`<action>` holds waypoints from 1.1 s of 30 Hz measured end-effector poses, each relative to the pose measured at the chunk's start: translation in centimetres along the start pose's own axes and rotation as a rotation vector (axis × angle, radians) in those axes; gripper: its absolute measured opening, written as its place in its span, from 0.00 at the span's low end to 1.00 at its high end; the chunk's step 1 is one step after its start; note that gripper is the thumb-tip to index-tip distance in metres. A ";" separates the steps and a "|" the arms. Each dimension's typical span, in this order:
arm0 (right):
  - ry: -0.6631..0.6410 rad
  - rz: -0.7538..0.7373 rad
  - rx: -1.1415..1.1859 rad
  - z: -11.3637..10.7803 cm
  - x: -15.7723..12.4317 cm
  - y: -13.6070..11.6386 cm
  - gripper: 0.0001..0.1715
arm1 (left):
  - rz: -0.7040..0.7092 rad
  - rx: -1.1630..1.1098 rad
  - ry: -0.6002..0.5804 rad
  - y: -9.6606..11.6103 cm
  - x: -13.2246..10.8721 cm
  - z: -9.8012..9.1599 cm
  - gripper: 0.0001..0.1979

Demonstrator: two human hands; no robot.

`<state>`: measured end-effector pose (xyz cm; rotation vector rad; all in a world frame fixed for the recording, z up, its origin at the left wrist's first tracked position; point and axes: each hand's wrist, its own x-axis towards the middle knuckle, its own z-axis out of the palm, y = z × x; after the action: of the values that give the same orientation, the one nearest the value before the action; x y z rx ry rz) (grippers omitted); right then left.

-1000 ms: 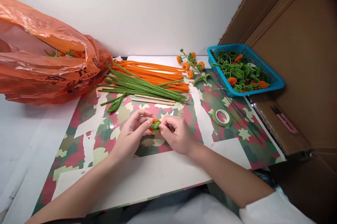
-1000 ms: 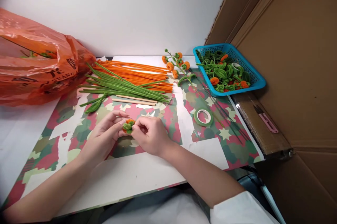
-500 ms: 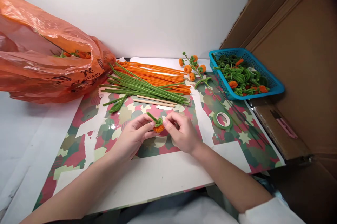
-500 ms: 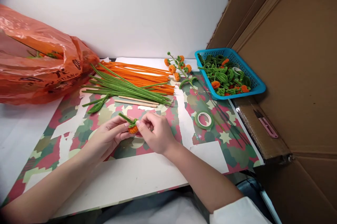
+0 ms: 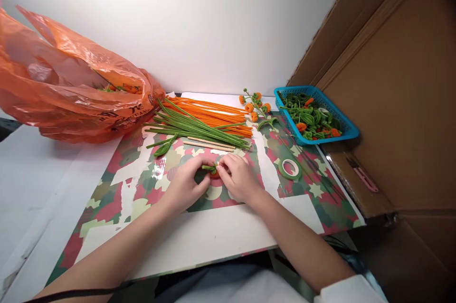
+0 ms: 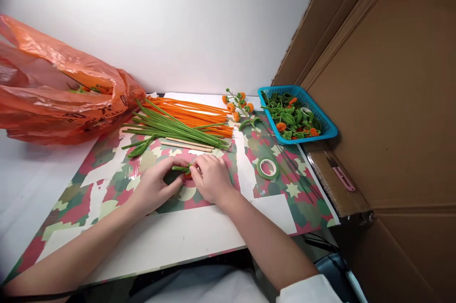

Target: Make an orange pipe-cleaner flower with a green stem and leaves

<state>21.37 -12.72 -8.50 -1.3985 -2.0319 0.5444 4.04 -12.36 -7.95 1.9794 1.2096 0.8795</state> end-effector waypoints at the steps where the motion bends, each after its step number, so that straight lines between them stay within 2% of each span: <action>1: 0.038 0.004 0.015 -0.1 0.2 0.3 0.09 | 0.019 0.025 0.001 -0.1 0.0 -0.1 0.10; 6: 0.298 0.085 0.105 -0.7 1.1 2.0 0.08 | 0.035 0.129 0.093 -1.0 0.3 -0.4 0.10; 11: 0.416 0.099 0.089 -1.2 1.7 3.0 0.08 | 0.073 0.223 0.224 -1.4 1.1 -1.8 0.06; 13: 0.443 0.104 0.069 -1.3 1.8 3.2 0.08 | 0.082 0.255 0.273 -1.5 1.3 -2.4 0.06; 15: 0.460 0.114 0.046 -1.4 1.9 3.4 0.08 | 0.114 0.270 0.272 -1.6 1.3 -2.7 0.06; 19: 0.474 0.135 -0.014 -1.2 1.8 3.8 0.09 | 0.236 0.255 0.134 -1.6 1.2 -2.3 0.09; 22: 0.461 0.147 -0.059 -0.9 1.7 3.9 0.09 | 0.272 0.247 0.102 -1.6 1.2 -1.9 0.09; 28: 0.507 0.224 -0.157 -1.5 1.5 3.4 0.08 | 0.201 0.275 0.230 -2.4 1.6 -2.6 0.09; 31: 0.575 0.300 -0.220 -3.6 0.0 3.4 0.09 | 0.158 0.281 0.295 -2.8 1.6 -3.2 0.09; 33: 0.588 0.343 -0.266 -5.4 -2.1 3.8 0.08 | 0.151 0.282 0.324 -3.0 1.6 -3.4 0.10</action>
<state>28.19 -13.38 -7.51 -1.8206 -1.4339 -0.0220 0.44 -9.17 -8.15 2.2353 1.4442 1.1967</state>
